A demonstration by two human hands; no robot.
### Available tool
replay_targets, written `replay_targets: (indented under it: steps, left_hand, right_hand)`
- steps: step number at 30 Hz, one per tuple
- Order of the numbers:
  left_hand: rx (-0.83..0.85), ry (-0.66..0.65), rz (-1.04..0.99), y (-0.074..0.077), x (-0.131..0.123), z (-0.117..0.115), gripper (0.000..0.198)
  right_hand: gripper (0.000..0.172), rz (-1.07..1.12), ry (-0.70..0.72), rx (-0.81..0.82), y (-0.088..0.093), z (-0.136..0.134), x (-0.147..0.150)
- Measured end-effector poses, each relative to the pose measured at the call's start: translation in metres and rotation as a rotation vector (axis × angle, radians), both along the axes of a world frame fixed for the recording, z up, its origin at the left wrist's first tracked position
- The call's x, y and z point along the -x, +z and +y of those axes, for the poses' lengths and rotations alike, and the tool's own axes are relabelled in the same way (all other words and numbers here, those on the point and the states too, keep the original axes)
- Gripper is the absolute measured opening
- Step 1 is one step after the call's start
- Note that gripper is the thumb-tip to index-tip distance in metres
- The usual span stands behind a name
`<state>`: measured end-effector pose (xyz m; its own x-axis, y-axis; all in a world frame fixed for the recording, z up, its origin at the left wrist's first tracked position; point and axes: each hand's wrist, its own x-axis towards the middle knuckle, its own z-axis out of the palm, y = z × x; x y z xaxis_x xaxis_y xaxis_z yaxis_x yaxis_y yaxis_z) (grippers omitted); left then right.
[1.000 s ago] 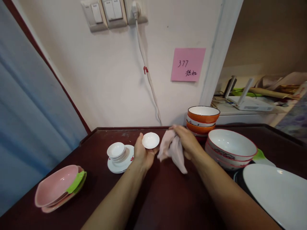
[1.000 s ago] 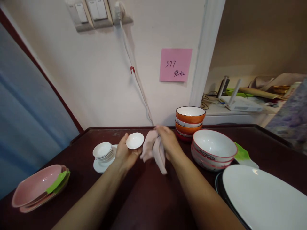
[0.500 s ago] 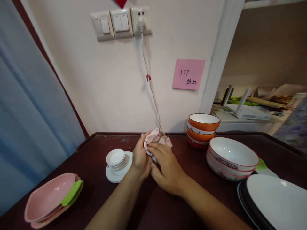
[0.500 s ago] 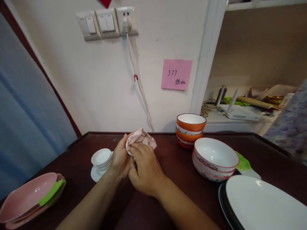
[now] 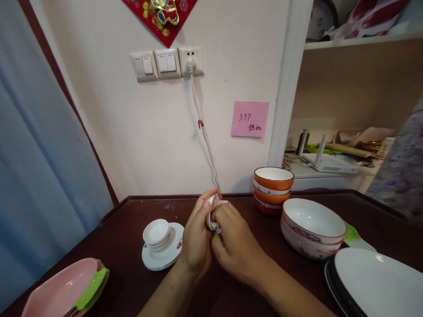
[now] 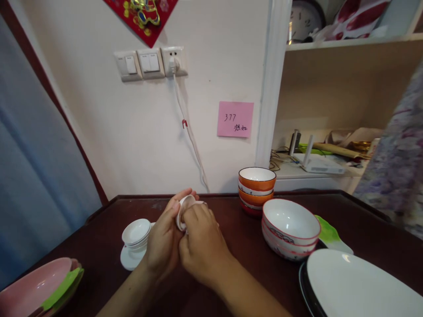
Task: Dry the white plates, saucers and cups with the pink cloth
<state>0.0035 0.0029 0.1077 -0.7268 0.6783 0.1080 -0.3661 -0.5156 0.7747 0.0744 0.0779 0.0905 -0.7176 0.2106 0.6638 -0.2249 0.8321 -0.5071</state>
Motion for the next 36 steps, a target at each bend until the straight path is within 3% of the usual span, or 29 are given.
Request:
replay_targets:
  steps: [4,9,12,15,18,21,25,28,33,36]
  left_hand:
    - [-0.031,-0.009,-0.074,0.002,-0.002,0.001,0.036]
    - [-0.032,0.112,-0.078,0.005,-0.004,0.003,0.036]
    - [-0.020,0.143,-0.011,0.005,-0.006,-0.001,0.036]
    - [0.045,0.108,0.100,0.003,-0.008,-0.005,0.037]
    - [0.018,0.052,0.104,0.003,-0.011,-0.005,0.036]
    - [-0.048,0.044,-0.035,0.007,-0.013,-0.003,0.035]
    - [-0.044,0.118,-0.091,0.014,-0.014,-0.003,0.035]
    - [-0.049,0.145,-0.055,0.014,-0.015,-0.006,0.040]
    - [0.097,0.177,0.209,0.006,-0.015,-0.011,0.039]
    - [0.066,0.119,0.258,0.005,-0.017,-0.011,0.036]
  right_hand:
    - [0.035,0.099,0.178,0.176,0.007,0.000,-0.004]
    - [0.059,0.072,0.142,-0.070,0.007,0.007,-0.001]
    - [0.052,0.005,0.072,-0.128,0.009,0.003,-0.002]
    - [0.034,-0.044,0.035,-0.046,0.014,-0.002,-0.008]
    - [0.023,-0.023,0.109,0.097,0.018,-0.003,-0.014]
    - [0.027,0.075,0.224,0.187,0.021,0.000,-0.016]
    - [0.053,0.102,0.225,0.014,0.020,0.002,-0.012]
    - [0.060,0.061,0.158,-0.121,0.018,-0.001,-0.010]
    - [0.039,0.001,0.060,0.024,0.021,-0.008,-0.014]
    - [0.027,-0.012,0.145,0.190,0.028,-0.010,-0.020]
